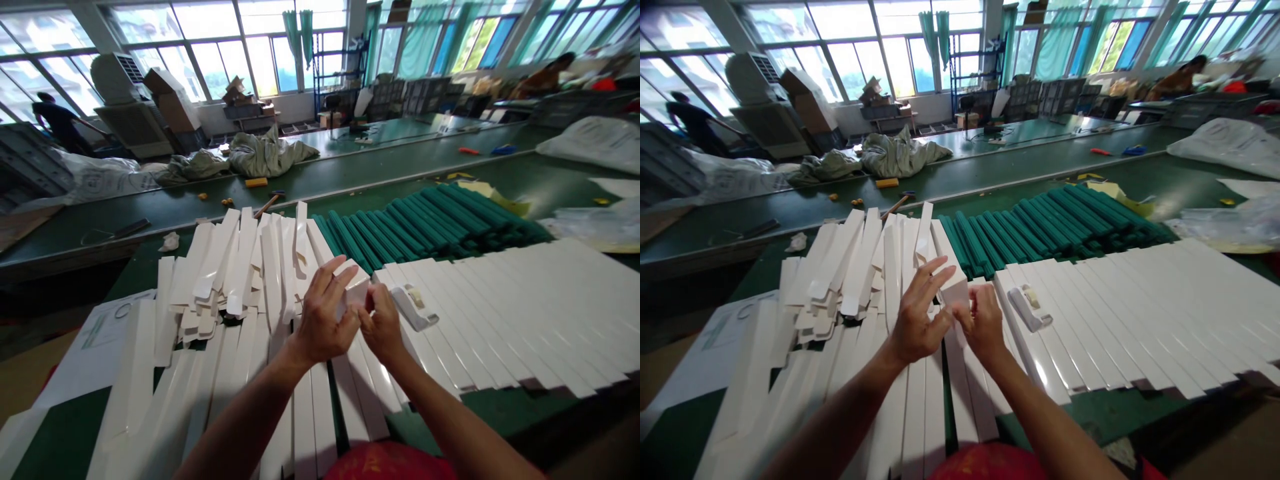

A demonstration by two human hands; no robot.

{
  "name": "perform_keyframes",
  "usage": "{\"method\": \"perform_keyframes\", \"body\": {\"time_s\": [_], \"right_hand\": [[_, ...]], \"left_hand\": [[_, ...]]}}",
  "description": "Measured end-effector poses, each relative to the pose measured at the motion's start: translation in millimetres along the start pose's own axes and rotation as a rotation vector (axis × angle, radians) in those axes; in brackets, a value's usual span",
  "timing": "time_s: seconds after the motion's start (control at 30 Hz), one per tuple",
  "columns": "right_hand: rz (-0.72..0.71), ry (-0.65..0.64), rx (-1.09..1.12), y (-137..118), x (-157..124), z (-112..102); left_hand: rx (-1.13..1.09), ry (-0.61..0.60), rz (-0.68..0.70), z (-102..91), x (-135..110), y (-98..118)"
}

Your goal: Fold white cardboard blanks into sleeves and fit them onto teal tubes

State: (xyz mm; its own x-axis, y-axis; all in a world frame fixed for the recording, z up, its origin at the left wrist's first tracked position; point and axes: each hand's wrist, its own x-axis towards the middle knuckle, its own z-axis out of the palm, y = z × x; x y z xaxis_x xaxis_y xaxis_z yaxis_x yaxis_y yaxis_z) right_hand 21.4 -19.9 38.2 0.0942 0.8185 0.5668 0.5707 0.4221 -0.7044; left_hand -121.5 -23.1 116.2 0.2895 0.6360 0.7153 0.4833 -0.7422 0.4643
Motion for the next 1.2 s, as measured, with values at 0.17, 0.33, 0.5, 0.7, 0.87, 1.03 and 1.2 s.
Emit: {"method": "perform_keyframes", "body": {"time_s": [0.17,0.33,0.5,0.7,0.87,1.03,1.2], "right_hand": [[-0.214,0.008,-0.332,21,-25,27],[-0.082,-0.214,-0.561,29,-21,4],[0.174,-0.551,-0.892,76,-34,-24],[-0.061,-0.420,-1.073,113,-50,-25],[-0.035,-0.446,-0.675,95,-21,24],[0.284,-0.528,-0.506,97,29,92],[0.301,-0.601,-0.412,91,58,107]], "left_hand": [[0.029,0.027,0.002,6.4,3,-8],[-0.039,0.066,-0.191,15.1,-6,-27],[0.094,0.096,-0.428,22.3,-37,-72],[0.445,-0.074,-0.536,35.8,-77,-106],[0.602,-0.456,-0.226,67.4,-89,-113],[0.630,-0.571,-0.125,75.3,-78,-141],[0.740,-0.577,-0.151,45.2,-69,-167]]}}
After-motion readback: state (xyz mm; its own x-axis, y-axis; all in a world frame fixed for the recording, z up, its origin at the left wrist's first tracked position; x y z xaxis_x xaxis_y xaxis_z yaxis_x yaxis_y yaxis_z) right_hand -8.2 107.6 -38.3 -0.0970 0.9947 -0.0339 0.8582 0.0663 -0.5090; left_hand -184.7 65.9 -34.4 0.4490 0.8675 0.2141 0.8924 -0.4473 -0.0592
